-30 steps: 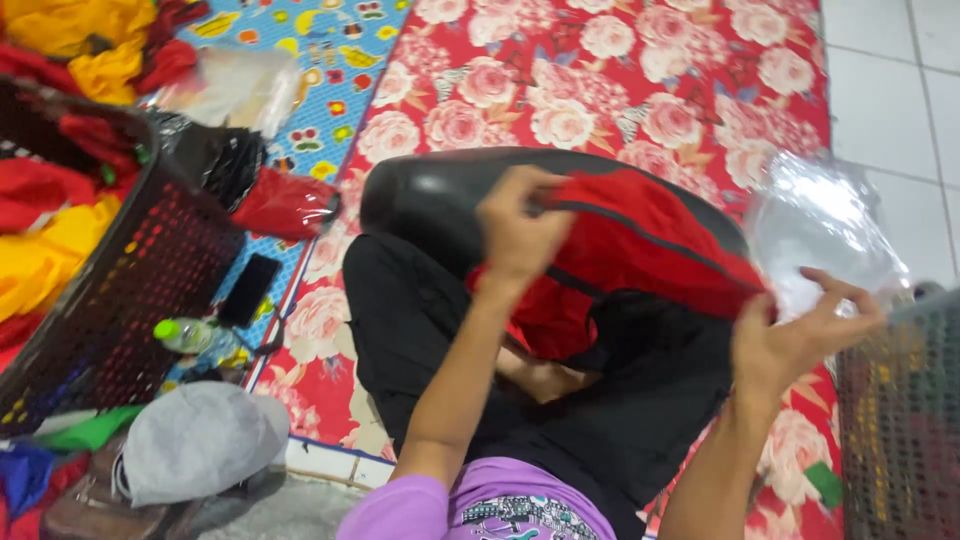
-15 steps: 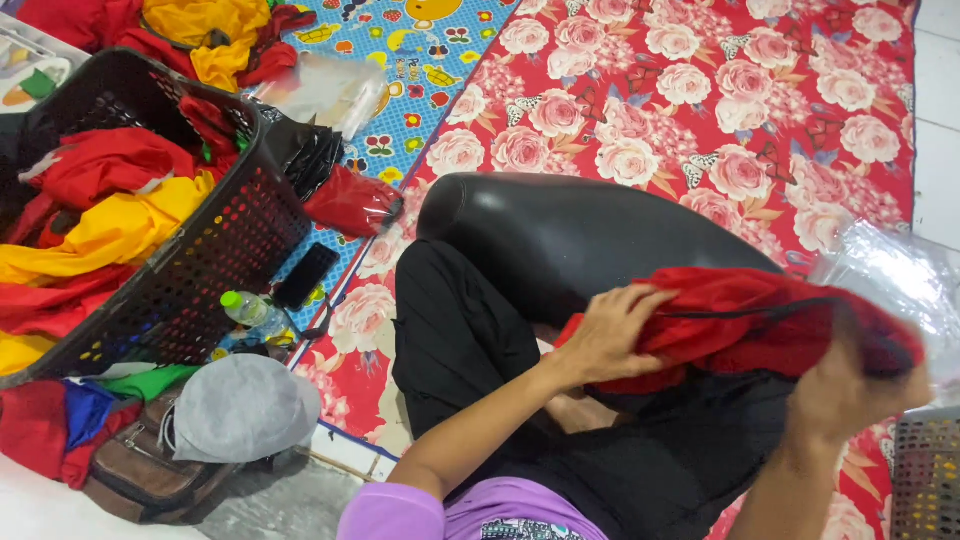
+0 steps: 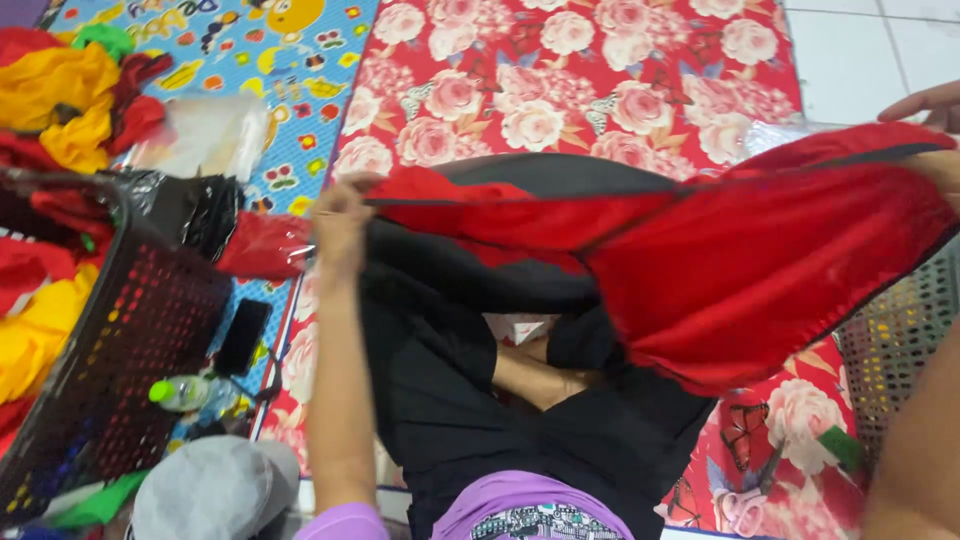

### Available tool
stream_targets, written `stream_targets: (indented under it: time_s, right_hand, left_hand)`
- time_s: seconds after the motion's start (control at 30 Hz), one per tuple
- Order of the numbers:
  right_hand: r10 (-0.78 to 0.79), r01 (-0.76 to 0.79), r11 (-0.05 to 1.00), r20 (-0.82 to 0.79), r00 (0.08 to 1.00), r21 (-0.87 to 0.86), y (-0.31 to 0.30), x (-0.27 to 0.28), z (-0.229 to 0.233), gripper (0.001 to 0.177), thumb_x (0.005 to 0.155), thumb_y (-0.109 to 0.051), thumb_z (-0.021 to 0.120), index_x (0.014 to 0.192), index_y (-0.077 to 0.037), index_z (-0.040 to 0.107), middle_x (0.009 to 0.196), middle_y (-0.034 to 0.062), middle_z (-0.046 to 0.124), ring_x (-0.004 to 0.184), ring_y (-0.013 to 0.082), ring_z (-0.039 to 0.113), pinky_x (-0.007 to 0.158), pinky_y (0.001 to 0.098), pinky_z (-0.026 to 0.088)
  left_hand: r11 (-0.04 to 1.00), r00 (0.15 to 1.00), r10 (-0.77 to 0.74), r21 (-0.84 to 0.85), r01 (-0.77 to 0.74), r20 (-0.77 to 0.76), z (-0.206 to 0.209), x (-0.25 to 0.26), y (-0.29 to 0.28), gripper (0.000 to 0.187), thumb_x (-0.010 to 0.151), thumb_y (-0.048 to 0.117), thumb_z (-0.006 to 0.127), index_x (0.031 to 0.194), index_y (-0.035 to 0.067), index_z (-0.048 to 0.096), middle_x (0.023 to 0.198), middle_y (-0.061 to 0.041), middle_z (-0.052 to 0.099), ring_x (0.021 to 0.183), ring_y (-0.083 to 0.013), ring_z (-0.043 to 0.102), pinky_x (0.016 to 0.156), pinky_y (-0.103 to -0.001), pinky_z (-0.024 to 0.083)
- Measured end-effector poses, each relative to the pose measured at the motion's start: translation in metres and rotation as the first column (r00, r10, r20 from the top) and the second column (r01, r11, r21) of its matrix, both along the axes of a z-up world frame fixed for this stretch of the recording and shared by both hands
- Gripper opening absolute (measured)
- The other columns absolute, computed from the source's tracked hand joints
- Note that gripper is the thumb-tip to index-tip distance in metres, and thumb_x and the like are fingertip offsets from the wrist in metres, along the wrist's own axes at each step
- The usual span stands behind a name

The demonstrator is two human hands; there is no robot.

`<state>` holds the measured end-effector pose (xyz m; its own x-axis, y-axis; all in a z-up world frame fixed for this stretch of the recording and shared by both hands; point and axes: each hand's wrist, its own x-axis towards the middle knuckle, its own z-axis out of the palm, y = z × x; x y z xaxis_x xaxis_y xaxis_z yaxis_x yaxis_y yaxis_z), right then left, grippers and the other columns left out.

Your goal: A person fits a red elasticated fabric cover onto a black motorcycle seat and uses a small foam block to tuck the edges while sitting on the floor.

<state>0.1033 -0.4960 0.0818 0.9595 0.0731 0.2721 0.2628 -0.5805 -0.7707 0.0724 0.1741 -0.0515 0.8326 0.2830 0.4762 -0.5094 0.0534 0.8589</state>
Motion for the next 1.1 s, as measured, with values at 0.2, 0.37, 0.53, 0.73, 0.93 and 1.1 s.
stream_targets:
  time_s: [0.2, 0.37, 0.53, 0.73, 0.93, 1.1]
  right_hand:
    - [0.138, -0.141, 0.968, 0.028, 0.990, 0.209, -0.056, 0.015, -0.027, 0.032, 0.102, 0.009, 0.056, 0.119, -0.016, 0.044, 0.156, 0.0073, 0.047, 0.106, 0.0095, 0.053, 0.102, 0.0245, 0.051]
    - [-0.016, 0.087, 0.987, 0.455, 0.890, -0.135, -0.016, 0.009, -0.015, 0.023, 0.106, 0.017, 0.076, 0.105, -0.004, 0.068, 0.148, 0.0131, 0.055, 0.125, 0.0232, 0.056, 0.110, 0.0338, 0.056]
    - [0.056, 0.546, 0.679, 0.777, 0.627, -0.490, 0.022, 0.005, 0.006, 0.020, 0.098, 0.014, 0.086, 0.112, -0.001, 0.089, 0.133, 0.0121, 0.071, 0.115, 0.0239, 0.055, 0.094, 0.0328, 0.053]
    - [-0.057, 0.414, 0.639, 0.497, 0.866, -0.648, 0.028, 0.002, 0.008, 0.074, 0.077, 0.013, 0.073, 0.150, 0.000, 0.065, 0.145, 0.0219, 0.048, 0.113, 0.0451, 0.058, 0.083, 0.0546, 0.057]
    - [0.061, 0.155, 0.781, 0.320, 0.945, -0.605, -0.008, 0.016, -0.020, 0.039, 0.082, 0.013, 0.075, 0.119, 0.004, 0.080, 0.130, 0.0204, 0.066, 0.098, 0.0326, 0.065, 0.087, 0.0407, 0.055]
    - [0.041, 0.078, 0.936, 0.327, 0.944, -0.344, -0.043, 0.035, -0.055, 0.033, 0.097, 0.031, 0.058, 0.123, 0.019, 0.074, 0.142, 0.0273, 0.063, 0.106, 0.0349, 0.063, 0.095, 0.0386, 0.055]
  left_hand:
    - [0.931, 0.999, -0.030, 0.362, 0.043, -0.041, 0.071, -0.012, 0.045, 0.035, 0.077, -0.021, 0.049, 0.081, 0.003, 0.073, 0.125, -0.011, 0.073, 0.104, -0.0145, 0.064, 0.074, -0.020, 0.046]
    - [0.298, 0.981, 0.084, 0.935, -0.194, 0.177, 0.087, -0.024, 0.014, 0.042, 0.074, -0.012, 0.065, 0.097, 0.019, 0.081, 0.153, -0.007, 0.053, 0.131, -0.0296, 0.055, 0.104, -0.036, 0.050]
    - [0.011, 0.996, 0.059, 0.998, -0.066, 0.065, 0.074, -0.031, -0.023, 0.072, 0.074, -0.017, 0.055, 0.142, 0.005, 0.052, 0.171, -0.011, 0.022, 0.130, -0.0405, 0.054, 0.091, -0.048, 0.055]
    - [0.769, 0.961, 0.155, 0.638, 0.026, -0.227, 0.065, -0.004, 0.011, 0.083, 0.077, -0.001, 0.081, 0.145, -0.008, 0.034, 0.135, -0.025, 0.040, 0.079, -0.0335, 0.065, 0.043, -0.032, 0.058]
    - [0.588, 0.850, 0.526, 0.735, -0.339, -0.029, 0.037, 0.006, 0.059, 0.025, 0.093, 0.002, 0.069, 0.116, -0.005, 0.076, 0.090, -0.016, 0.075, 0.071, -0.0234, 0.068, 0.065, -0.033, 0.052]
    - [0.350, 0.979, 0.200, 0.936, -0.023, -0.051, 0.054, -0.001, 0.054, 0.060, 0.076, -0.020, 0.054, 0.123, 0.011, 0.075, 0.143, -0.009, 0.059, 0.109, -0.0252, 0.066, 0.081, -0.036, 0.052]
